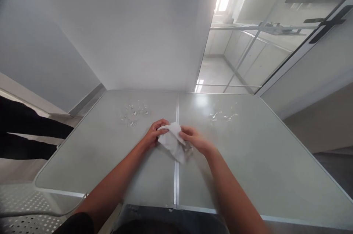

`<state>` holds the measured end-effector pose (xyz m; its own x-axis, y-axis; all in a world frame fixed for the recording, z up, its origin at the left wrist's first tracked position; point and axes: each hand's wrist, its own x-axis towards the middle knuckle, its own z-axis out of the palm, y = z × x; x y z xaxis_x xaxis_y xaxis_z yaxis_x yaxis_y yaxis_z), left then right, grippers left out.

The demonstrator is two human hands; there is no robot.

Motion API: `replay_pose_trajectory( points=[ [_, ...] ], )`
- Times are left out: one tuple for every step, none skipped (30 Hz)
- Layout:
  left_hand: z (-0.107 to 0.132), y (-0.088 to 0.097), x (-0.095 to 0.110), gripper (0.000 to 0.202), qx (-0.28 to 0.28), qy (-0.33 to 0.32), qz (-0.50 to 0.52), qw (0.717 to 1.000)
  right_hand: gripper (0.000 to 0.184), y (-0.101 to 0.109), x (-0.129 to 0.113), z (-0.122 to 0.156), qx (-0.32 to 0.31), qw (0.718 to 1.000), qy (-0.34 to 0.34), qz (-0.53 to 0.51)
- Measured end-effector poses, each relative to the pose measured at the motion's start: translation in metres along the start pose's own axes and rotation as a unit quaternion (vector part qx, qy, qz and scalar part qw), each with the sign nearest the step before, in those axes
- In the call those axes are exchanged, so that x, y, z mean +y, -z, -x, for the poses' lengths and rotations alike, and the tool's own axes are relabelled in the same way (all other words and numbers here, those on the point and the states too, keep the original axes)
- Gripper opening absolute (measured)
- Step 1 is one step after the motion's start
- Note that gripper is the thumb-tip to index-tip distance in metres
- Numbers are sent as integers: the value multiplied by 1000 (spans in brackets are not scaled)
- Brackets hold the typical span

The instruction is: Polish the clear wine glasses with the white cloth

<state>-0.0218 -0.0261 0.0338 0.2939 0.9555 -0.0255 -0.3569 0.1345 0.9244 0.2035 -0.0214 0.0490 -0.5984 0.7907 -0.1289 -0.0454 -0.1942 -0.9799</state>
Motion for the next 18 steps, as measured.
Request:
replay_pose_trajectory(
  points=[
    [-1, 0, -2, 45, 10, 2, 16, 1000, 32, -5, 2, -3, 24, 1000, 10, -8],
    [-2, 1, -4, 52, 31, 5, 35, 999, 33, -10, 4, -6, 63, 998, 24, -18],
    [-3, 1, -8, 57, 55, 12, 56, 997, 34, -15, 5, -8, 109, 993, 40, -26],
    [-4, 0, -12, 61, 73, 24, 76, 994, 35, -18, 6, -11, 157, 986, 57, -29],
    [-5, -1, -16, 62, 79, 41, 93, 992, 36, -21, 5, -12, 202, 976, 74, -23],
    [-5, -3, -20, 62, 73, 56, 104, 990, 37, -23, 5, -13, 241, 966, 89, -6],
    [-5, -5, -23, 62, 59, 67, 108, 990, 37, -24, 4, -14, 274, 956, 101, 16],
    [-4, -7, -24, 63, 44, 71, 106, 991, 37, -24, 4, -14, 301, 946, 111, 40],
    [-4, -9, -24, 65, 32, 69, 97, 992, 37, -23, 4, -14, 326, 936, 116, 61],
    [-3, -11, -23, 69, 31, 62, 84, 994, 36, -22, 4, -14, 347, 928, 114, 76],
    [-3, -12, -21, 74, 38, 53, 69, 995, 35, -20, 5, -13, 368, 920, 110, 85],
    [-3, -12, -18, 78, 50, 44, 55, 996, 35, -17, 7, -13, 386, 912, 105, 89],
    [-3, -12, -16, 81, 63, 37, 41, 996, 36, -14, 8, -12, 402, 906, 102, 91],
    [-3, -12, -13, 80, 75, 31, 28, 996, 40, -12, 10, -12, 413, 901, 103, 91],
    [-3, -11, -12, 77, 83, 25, 15, 996, 45, -10, 12, -12, 418, 898, 106, 91],
    [-4, -10, -11, 71, 88, 19, 3, 996, 48, -8, 13, -13, 415, 899, 111, 92],
    [-4, -9, -11, 63, 93, 13, -9, 996, 48, -7, 14, -13, 401, 904, 114, 98],
    [-4, -9, -11, 54, 101, 5, -23, 995, 48, -6, 14, -14, 378, 912, 114, 108]
  ],
)
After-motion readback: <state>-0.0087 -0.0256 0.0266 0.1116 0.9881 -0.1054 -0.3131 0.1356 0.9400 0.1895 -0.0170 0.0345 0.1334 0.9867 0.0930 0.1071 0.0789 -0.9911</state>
